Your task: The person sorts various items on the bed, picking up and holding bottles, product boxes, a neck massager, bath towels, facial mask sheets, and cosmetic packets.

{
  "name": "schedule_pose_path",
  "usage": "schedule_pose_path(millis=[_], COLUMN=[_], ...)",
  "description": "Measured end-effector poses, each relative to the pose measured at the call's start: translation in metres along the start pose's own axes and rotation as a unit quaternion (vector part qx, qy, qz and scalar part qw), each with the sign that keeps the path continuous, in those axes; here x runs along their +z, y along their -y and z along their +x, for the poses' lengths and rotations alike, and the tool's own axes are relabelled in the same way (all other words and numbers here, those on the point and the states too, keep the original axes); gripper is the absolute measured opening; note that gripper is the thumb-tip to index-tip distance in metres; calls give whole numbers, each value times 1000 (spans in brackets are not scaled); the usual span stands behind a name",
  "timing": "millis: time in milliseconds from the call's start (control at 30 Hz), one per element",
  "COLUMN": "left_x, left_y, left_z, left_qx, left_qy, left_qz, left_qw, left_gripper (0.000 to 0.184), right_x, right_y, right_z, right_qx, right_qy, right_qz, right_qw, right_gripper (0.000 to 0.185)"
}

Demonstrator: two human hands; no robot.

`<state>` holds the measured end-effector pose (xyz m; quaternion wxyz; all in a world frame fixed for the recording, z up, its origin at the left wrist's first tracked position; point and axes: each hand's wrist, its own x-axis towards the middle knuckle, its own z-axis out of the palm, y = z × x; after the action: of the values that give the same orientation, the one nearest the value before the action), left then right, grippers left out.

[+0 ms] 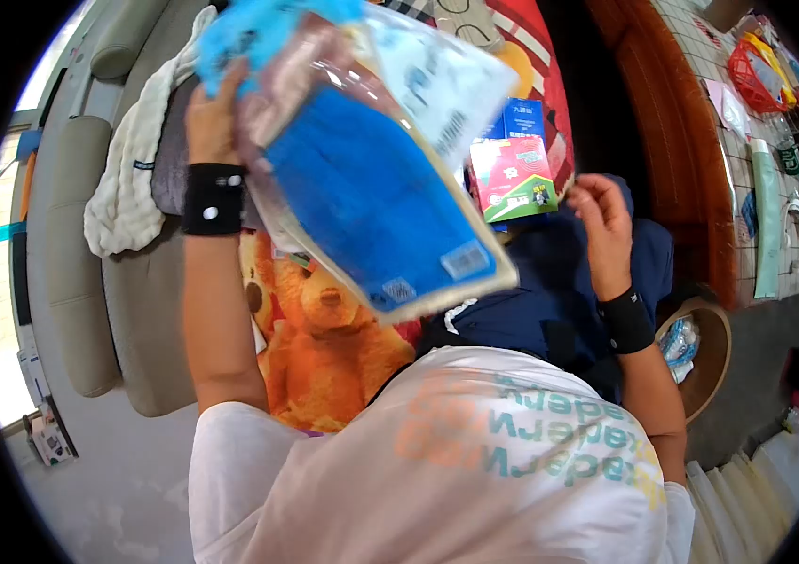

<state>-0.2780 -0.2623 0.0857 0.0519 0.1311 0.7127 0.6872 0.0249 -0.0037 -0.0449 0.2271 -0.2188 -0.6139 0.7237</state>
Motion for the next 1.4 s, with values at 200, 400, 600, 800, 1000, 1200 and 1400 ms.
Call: schedule_pose_path(millis=[200, 400, 600, 800, 1000, 1200, 1400], left_x=[130, 197, 168, 124, 130, 125, 106], left_y=[83, 107, 131, 115, 116, 117, 134], left_z=[-38, -61, -55, -127, -166, -161, -149], left_qx=[-62, -143, -23, 156, 94, 66, -63], left_qy=[272, 379, 289, 164, 151, 160, 98], left_qz=[52, -4, 119, 317, 276, 217, 11], left_qw=[959, 914, 950, 921, 945, 961, 993], left_gripper=[32, 56, 58, 45, 33, 20, 13], right_x=[-21, -30, -26, -30, -36, -44, -43], right_y=[42, 6, -17, -19, -19, -23, -34], right_z=[26, 20, 19, 21, 23, 26, 28], right_qx=[6, 66, 96, 121, 128, 160, 148], right_qy=[25, 3, -33, -55, -85, -39, -92], right_qz=[-17, -63, -8, 58, 136, 96, 56], right_qw=[1000, 996, 995, 989, 979, 982, 983], right_gripper=[45, 44, 46, 41, 24, 12, 14])
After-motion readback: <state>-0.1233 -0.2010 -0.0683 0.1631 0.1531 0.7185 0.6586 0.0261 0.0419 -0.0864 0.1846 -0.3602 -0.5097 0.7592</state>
